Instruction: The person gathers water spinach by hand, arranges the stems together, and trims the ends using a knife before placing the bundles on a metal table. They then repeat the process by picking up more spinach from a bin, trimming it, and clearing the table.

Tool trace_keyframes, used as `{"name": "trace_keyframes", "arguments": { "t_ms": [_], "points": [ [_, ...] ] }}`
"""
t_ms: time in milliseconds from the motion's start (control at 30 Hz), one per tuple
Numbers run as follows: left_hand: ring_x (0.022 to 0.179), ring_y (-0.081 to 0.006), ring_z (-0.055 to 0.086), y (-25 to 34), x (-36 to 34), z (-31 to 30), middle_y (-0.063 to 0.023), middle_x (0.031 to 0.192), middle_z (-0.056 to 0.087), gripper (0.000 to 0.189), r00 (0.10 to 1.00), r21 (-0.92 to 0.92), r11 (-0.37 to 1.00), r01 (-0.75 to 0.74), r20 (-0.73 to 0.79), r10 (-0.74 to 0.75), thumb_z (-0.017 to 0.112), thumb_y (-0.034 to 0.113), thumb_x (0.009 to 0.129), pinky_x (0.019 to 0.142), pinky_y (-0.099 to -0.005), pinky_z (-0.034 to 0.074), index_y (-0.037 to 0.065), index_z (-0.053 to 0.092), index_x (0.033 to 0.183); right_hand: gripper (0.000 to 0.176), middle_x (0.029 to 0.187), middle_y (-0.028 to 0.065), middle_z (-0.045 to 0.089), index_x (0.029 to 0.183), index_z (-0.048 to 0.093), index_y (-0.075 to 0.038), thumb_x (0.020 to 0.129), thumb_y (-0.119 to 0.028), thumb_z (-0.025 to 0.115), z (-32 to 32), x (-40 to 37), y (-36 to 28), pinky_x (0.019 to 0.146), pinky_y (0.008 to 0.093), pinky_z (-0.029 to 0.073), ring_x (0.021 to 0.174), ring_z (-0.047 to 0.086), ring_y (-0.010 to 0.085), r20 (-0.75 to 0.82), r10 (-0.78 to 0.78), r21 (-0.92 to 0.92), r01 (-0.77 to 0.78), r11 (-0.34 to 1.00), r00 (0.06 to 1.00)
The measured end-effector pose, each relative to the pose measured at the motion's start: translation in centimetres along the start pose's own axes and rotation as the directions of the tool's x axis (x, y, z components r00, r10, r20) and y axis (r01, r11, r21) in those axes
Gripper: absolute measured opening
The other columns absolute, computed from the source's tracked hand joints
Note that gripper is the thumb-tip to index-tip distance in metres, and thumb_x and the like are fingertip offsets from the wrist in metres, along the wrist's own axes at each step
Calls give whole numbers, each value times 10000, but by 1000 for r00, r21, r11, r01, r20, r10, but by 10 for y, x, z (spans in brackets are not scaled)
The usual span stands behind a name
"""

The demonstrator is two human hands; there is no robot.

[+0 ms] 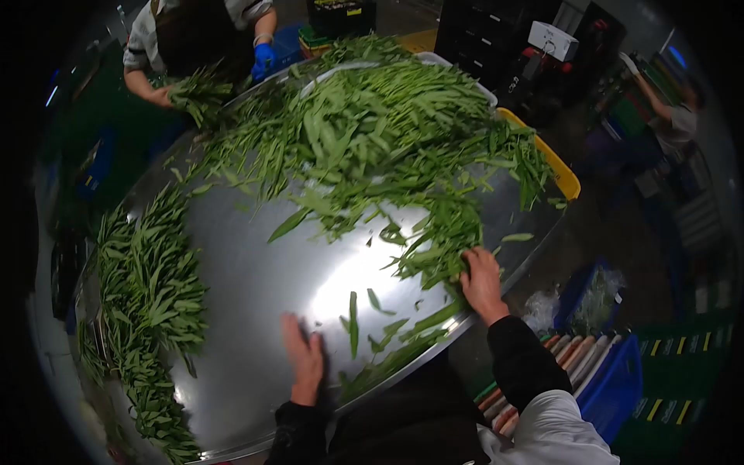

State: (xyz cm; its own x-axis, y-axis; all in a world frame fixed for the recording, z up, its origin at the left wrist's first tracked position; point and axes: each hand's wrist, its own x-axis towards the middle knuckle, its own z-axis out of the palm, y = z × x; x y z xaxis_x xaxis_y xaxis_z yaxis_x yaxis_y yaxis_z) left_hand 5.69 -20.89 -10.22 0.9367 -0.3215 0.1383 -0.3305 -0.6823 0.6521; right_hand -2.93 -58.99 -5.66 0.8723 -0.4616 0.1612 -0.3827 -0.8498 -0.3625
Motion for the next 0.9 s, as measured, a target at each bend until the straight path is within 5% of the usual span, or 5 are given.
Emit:
{"name": "trace_keyframes", "arguments": {
  "t_ms": [267, 400, 567, 833, 900],
  "points": [
    [1309, -455, 232, 64, -66, 23, -297, 1411, 251, 685, 945, 229, 917, 326, -95, -312, 616, 231, 811, 1079, -486, 193, -88, 295, 1325, 351, 1022, 159, 515, 1084, 527, -72, 741, -85, 597, -13, 40, 68, 781, 426, 460, 958, 534, 360, 391, -6, 186, -72, 980, 920],
    [1304, -472, 196, 92, -81, 78, -308, 1366, 300, 797, 672, 371, 629, 683, 17, -740, 693, 378, 741, 1060, -511, 212, -56, 341, 1309, 334, 1016, 170, 530, 1073, 534, -53, 741, -70, 572, -12, 64, 91, 785, 421, 455, 942, 540, 372, 316, -63, 424, -82, 902, 947],
    [1299, -385, 323, 251, 40, 111, -256, 1391, 335, 537, 925, -329, 911, 247, 360, -121, 661, 210, 807, 1039, -416, 311, -12, 448, 1247, 325, 996, 166, 552, 1048, 553, -46, 723, -30, 565, -29, 103, 100, 809, 390, 446, 932, 539, 358, 87, -154, 419, 104, 902, 984],
    [794, -307, 616, 235, 131, 98, -170, 1073, 604, 345, 986, -115, 992, 44, 167, -24, 649, 131, 796, 645, -333, 485, 38, 570, 1119, 259, 1030, 156, 592, 1021, 601, -41, 767, -65, 561, -16, 178, 132, 832, 396, 457, 963, 561, 338, -66, -303, 418, 302, 857, 951],
    [714, -289, 617, 221, 129, 99, -155, 1037, 618, 326, 991, -103, 993, 50, 131, -37, 648, 126, 794, 583, -321, 476, 49, 585, 1104, 228, 927, 152, 624, 994, 634, -45, 792, -123, 565, -22, 205, 142, 776, 418, 475, 899, 595, 330, 585, -304, 166, 256, 952, 751]
  ]
}}
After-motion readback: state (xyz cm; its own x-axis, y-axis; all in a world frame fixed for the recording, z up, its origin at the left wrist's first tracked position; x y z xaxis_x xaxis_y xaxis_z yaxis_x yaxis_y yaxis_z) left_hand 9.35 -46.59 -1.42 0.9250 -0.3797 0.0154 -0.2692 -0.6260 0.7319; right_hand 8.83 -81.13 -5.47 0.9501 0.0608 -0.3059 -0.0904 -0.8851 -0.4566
